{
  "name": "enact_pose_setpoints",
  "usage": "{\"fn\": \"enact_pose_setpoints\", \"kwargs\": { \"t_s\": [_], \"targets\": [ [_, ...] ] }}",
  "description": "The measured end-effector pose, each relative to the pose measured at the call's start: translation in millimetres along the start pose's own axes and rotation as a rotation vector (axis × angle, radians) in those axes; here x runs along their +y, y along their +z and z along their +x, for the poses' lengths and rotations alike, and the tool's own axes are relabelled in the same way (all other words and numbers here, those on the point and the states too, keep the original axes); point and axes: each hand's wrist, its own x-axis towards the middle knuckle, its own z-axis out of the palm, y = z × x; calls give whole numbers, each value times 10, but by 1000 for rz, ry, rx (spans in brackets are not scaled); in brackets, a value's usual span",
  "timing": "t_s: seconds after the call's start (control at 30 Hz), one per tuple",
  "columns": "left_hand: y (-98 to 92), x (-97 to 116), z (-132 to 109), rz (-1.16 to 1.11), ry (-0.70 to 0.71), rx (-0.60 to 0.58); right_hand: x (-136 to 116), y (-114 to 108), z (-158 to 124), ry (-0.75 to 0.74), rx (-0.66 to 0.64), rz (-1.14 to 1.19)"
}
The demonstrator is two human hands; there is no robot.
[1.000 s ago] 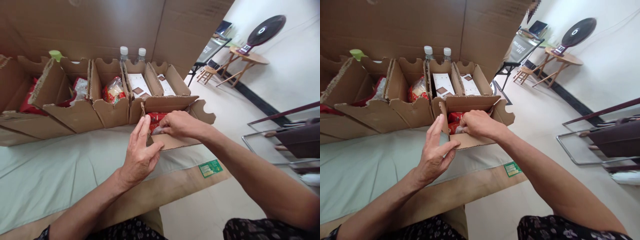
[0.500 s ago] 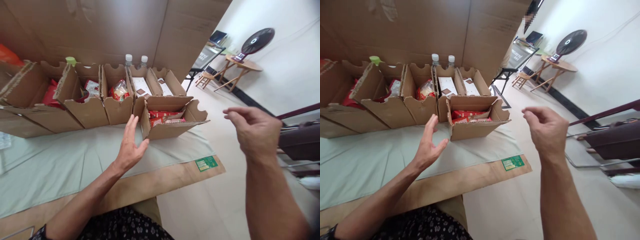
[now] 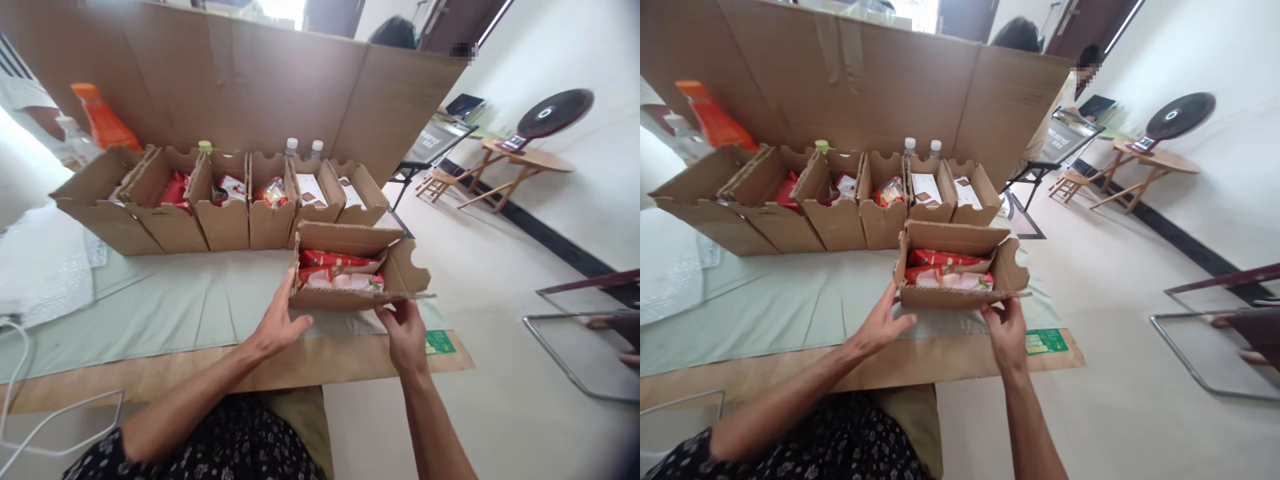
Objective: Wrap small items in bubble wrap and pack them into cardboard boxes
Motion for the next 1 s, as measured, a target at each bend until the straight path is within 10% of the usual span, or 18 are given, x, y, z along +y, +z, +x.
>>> {"fn": "enact_pose_setpoints", "kwargs": {
  "t_s": [0.17, 0.3, 0.53, 0.8, 1.0],
  "targets": [
    [-808, 174, -725, -58, -254, 137, -419, 708, -595, 16, -117, 19],
    [-1252, 361, -574, 56, -245, 382, -782, 1187, -432, -40, -277, 124],
    [-755, 560, -242, 26, -17, 220, -884, 687, -403, -139, 78, 158],
    [-1421, 510, -485, 18, -140, 474, -1142, 1379, -301, -141, -350, 172],
    [-904, 587, -239, 110, -62, 298, -960, 905, -332, -138, 1, 187]
  ]
}}
